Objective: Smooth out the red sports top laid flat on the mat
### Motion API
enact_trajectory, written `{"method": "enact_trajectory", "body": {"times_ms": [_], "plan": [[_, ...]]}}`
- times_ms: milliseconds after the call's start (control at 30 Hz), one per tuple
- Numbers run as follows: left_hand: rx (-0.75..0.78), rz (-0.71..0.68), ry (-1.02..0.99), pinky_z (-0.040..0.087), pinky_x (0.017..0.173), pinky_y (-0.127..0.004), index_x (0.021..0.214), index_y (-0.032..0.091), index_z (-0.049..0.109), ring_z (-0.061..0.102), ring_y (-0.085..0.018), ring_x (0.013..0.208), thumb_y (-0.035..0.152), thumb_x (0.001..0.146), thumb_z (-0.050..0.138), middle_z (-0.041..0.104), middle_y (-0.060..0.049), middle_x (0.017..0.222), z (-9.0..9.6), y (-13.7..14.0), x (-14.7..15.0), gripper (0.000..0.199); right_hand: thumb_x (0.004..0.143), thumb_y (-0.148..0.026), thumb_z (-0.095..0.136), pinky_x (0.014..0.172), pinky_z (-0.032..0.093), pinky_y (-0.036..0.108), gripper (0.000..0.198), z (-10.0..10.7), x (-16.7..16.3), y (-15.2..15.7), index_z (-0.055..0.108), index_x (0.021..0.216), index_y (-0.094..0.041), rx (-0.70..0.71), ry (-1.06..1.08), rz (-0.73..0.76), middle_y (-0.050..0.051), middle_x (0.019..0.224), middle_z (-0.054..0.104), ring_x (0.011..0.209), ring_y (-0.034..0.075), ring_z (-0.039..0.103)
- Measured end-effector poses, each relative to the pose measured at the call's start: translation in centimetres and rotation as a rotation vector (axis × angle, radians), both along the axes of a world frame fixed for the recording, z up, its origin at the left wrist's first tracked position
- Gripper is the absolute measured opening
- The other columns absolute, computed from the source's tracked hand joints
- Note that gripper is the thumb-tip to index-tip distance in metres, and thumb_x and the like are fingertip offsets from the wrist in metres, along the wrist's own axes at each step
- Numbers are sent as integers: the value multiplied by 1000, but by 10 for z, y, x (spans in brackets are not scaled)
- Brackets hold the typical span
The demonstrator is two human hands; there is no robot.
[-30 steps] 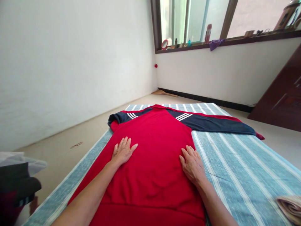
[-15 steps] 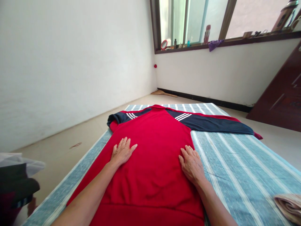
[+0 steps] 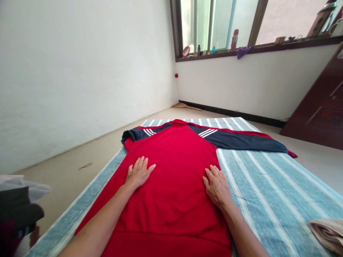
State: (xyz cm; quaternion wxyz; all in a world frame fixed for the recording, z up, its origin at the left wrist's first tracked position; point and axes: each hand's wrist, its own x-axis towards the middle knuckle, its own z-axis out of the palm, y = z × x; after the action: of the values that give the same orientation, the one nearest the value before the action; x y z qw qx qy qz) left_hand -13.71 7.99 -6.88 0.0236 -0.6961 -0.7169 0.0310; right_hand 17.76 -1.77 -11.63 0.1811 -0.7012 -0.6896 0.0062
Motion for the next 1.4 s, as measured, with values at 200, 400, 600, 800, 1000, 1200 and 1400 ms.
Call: {"method": "enact_trajectory", "body": {"times_ms": [200, 400, 600, 800, 1000, 1200, 1400], "plan": [[-1, 17, -4, 21, 114, -50, 145, 8, 34, 18, -27, 144, 52, 96, 29, 26, -14, 154, 7, -4, 4, 66, 93, -34, 37, 109, 32, 43, 44, 2, -1, -1, 58, 127, -16, 8, 12, 0, 14, 139, 50, 132, 27, 42], [2, -228, -82, 15, 117, -47, 146, 11, 34, 12, -24, 145, 52, 96, 31, 22, -12, 156, 19, -44, 57, 65, 92, -34, 39, 109, 32, 44, 42, -1, -1, -1, 59, 126, -17, 28, 37, -9, 14, 138, 51, 132, 26, 41], [-182, -648, -265, 11, 118, -50, 149, 15, 26, 5, -24, 146, 60, 93, 30, 13, -11, 158, 13, -92, 120, 71, 93, -33, 38, 109, 32, 44, 43, 1, -1, -1, 59, 126, -16, 19, 26, -4, 14, 139, 50, 132, 27, 42], [-257, -712, -285, 7, 117, -54, 150, 15, 21, 3, -25, 146, 66, 92, 25, 11, -12, 158, -2, -94, 126, 78, 94, -33, 38, 110, 31, 43, 43, 3, -3, -1, 57, 128, -16, -5, 25, -17, 14, 140, 49, 133, 26, 40], [-261, -697, -305, 7, 117, -54, 150, 15, 23, 4, -25, 146, 65, 92, 28, 10, -11, 158, -1, -94, 125, 77, 94, -33, 37, 109, 31, 43, 43, 4, -3, 0, 58, 128, -16, -7, 17, -20, 14, 140, 49, 133, 26, 41], [-237, -676, -300, 12, 117, -54, 149, 13, 24, 7, -26, 146, 64, 92, 28, 15, -13, 157, 10, -88, 139, 77, 93, -33, 37, 109, 31, 43, 43, 0, -2, 0, 58, 127, -16, 6, 6, -11, 14, 140, 50, 132, 26, 41], [-243, -697, -312, 9, 117, -52, 150, 8, 19, 3, -26, 146, 71, 89, 23, 11, -15, 157, 1, -72, 156, 87, 94, -34, 37, 109, 32, 44, 43, -6, 1, 2, 58, 127, -17, 24, -3, 6, 13, 139, 50, 132, 26, 42]]}}
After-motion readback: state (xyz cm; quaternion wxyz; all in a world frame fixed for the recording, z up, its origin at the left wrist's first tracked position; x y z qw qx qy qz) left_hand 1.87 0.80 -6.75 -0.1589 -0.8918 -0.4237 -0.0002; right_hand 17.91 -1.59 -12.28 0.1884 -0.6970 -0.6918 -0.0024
